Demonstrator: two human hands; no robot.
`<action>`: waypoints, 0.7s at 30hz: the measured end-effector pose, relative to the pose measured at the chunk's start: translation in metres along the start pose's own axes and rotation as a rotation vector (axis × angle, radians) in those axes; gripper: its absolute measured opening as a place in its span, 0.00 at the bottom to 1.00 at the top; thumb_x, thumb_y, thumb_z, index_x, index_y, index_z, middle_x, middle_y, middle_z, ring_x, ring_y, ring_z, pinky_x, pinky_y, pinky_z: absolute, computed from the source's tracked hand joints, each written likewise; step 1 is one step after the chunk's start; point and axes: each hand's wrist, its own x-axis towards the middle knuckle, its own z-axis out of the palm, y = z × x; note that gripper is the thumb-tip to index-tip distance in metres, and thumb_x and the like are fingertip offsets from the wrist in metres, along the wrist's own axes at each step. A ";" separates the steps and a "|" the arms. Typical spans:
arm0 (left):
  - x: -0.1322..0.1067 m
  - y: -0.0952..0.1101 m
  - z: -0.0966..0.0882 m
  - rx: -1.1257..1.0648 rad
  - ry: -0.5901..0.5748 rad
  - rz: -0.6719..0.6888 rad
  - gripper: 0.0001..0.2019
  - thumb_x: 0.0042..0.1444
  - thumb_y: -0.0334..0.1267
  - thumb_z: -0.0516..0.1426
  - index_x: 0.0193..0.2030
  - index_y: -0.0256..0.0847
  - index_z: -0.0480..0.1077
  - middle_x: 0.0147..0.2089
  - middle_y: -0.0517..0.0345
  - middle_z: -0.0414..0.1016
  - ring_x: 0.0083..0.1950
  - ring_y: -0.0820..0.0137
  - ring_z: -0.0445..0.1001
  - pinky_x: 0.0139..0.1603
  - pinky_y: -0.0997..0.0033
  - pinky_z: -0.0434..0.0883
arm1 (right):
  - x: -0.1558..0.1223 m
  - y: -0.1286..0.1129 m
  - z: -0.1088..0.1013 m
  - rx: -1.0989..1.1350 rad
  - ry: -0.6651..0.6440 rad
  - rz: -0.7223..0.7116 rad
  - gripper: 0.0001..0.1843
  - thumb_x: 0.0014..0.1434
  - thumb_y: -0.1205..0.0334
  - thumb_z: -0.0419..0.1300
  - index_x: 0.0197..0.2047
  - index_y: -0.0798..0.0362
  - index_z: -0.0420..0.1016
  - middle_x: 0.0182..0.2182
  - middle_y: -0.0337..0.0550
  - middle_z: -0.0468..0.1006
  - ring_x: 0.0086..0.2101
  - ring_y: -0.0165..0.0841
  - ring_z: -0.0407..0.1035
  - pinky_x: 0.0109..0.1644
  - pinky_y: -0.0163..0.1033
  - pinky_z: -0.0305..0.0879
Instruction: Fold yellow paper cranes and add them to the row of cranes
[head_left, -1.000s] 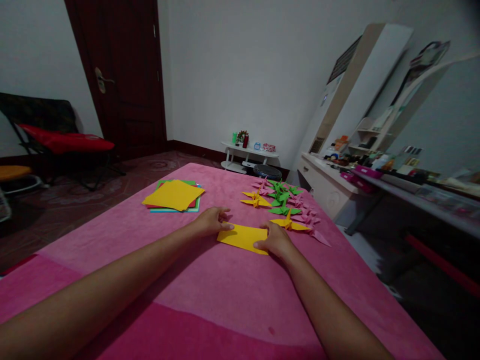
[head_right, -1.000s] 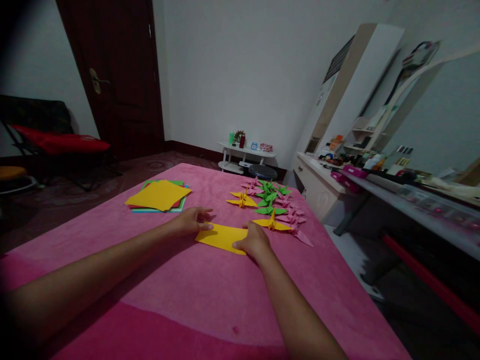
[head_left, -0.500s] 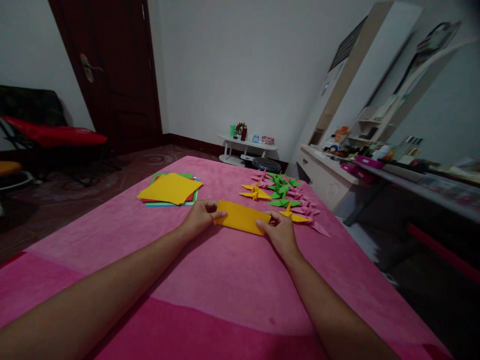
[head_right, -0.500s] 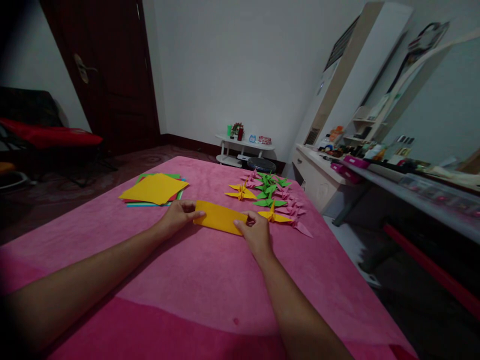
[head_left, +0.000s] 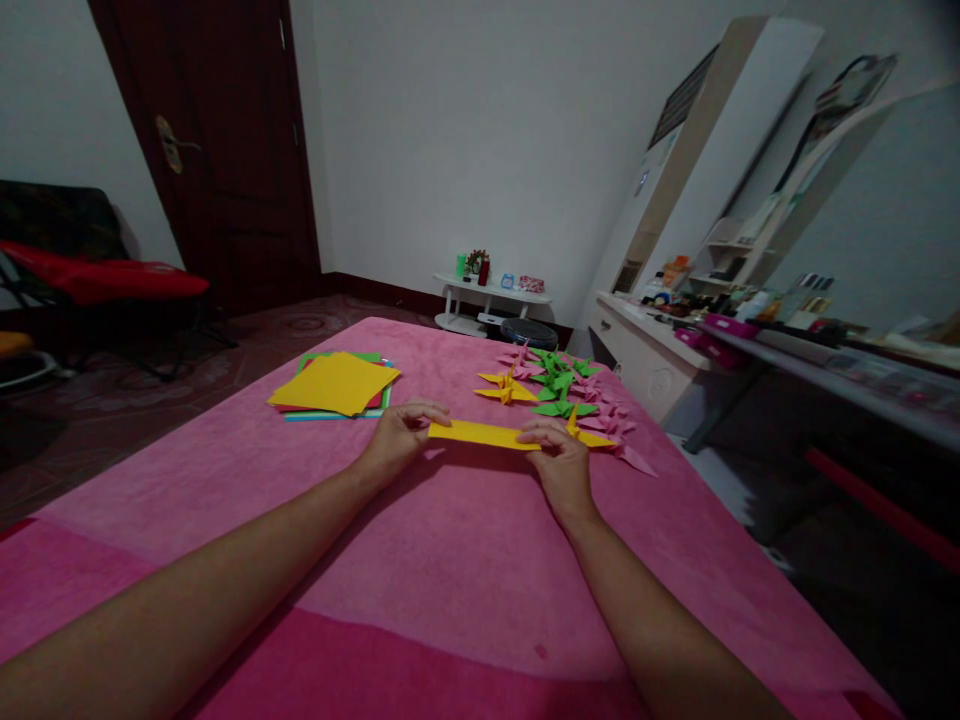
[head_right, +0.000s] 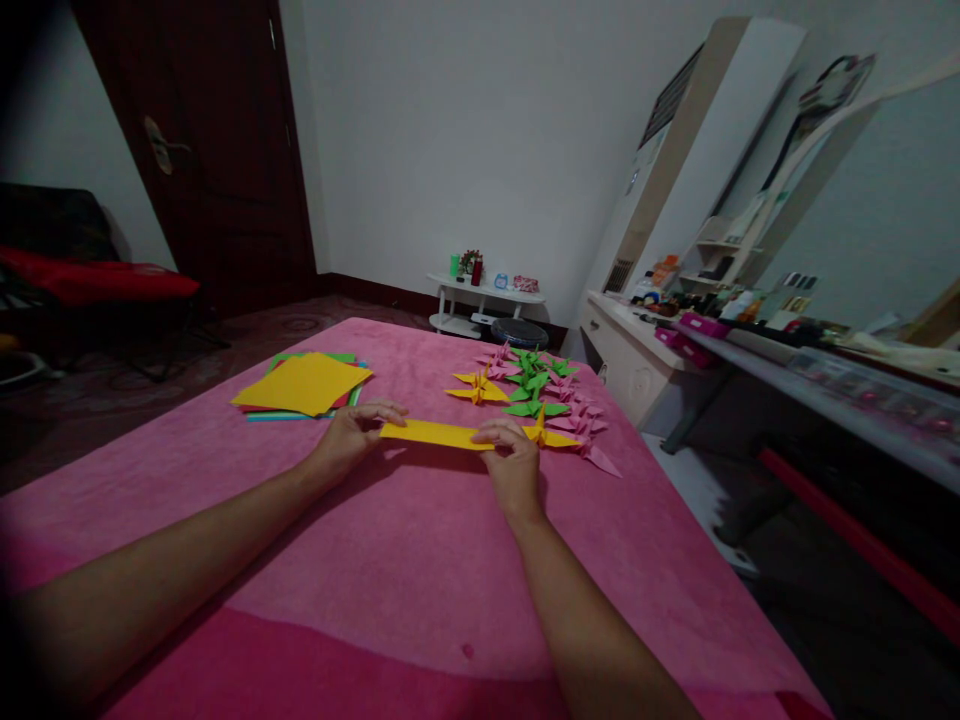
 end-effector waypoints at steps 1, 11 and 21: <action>0.000 0.001 0.000 0.005 0.005 0.029 0.04 0.40 0.34 0.60 0.26 0.37 0.74 0.42 0.49 0.74 0.45 0.64 0.71 0.44 0.67 0.69 | 0.000 -0.002 0.000 0.002 0.016 -0.025 0.08 0.42 0.71 0.55 0.24 0.52 0.75 0.36 0.43 0.73 0.40 0.36 0.67 0.43 0.39 0.63; -0.001 0.000 0.000 -0.013 0.004 0.034 0.10 0.41 0.28 0.52 0.25 0.37 0.74 0.48 0.52 0.70 0.51 0.65 0.67 0.46 0.70 0.66 | -0.002 -0.009 0.000 0.099 0.081 -0.101 0.11 0.43 0.74 0.54 0.23 0.52 0.76 0.45 0.44 0.70 0.47 0.36 0.64 0.51 0.42 0.60; -0.006 0.005 0.002 -0.139 -0.015 -0.129 0.09 0.43 0.30 0.54 0.30 0.36 0.74 0.33 0.55 0.75 0.35 0.70 0.71 0.34 0.72 0.67 | -0.001 -0.008 -0.001 0.070 0.096 -0.096 0.10 0.44 0.72 0.54 0.23 0.52 0.76 0.44 0.46 0.71 0.48 0.38 0.64 0.52 0.47 0.60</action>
